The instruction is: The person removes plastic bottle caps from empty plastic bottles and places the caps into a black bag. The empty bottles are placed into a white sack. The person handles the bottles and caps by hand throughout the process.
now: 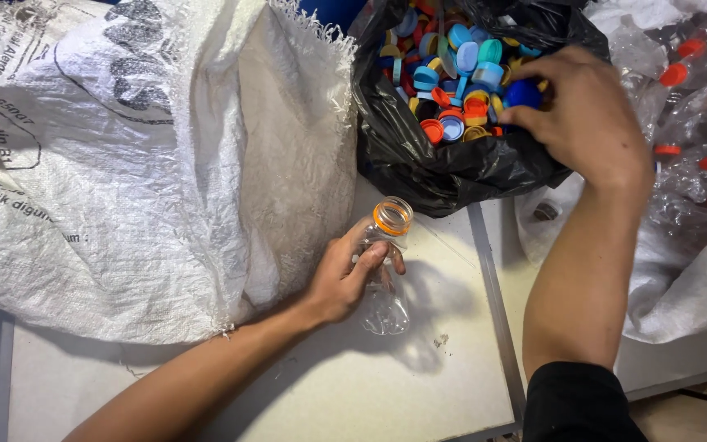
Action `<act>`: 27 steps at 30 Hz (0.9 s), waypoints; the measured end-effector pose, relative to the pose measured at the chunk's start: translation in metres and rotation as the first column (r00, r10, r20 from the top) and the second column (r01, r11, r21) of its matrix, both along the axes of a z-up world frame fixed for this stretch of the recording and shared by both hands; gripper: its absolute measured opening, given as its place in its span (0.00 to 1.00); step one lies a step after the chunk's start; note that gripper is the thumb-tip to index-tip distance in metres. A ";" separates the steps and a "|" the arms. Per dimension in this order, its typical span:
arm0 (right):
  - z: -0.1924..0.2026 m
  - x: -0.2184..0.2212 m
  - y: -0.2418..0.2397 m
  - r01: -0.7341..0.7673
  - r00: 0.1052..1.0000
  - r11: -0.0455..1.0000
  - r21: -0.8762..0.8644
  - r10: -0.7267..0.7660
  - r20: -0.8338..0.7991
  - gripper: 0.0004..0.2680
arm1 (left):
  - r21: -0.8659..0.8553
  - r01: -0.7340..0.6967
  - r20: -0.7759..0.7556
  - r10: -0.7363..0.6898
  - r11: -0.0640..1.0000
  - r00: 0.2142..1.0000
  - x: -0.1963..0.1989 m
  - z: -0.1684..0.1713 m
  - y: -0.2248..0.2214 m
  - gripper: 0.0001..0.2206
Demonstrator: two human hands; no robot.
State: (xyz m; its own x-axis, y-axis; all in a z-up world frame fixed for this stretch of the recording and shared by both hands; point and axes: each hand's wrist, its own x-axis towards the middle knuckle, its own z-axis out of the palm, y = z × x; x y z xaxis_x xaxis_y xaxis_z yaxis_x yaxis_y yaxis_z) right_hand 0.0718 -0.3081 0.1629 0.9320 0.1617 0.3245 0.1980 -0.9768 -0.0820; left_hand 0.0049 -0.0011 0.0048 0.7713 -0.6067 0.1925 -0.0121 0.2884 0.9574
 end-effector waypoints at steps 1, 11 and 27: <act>0.013 -0.008 0.013 -0.005 1.000 1.000 -0.001 0.005 -0.001 0.16 | -0.001 -0.005 -0.001 0.005 1.000 1.000 0.000 0.002 0.000 0.19; 0.035 -0.035 0.105 -0.429 0.786 0.848 0.312 0.521 -0.334 0.18 | -0.038 -0.024 -0.056 0.022 0.999 0.998 -0.002 0.000 -0.001 0.17; 0.027 -0.035 0.124 -0.429 0.713 0.860 0.275 0.509 -0.482 0.15 | 0.028 -0.051 -0.010 0.051 0.998 0.999 -0.003 0.000 -0.002 0.15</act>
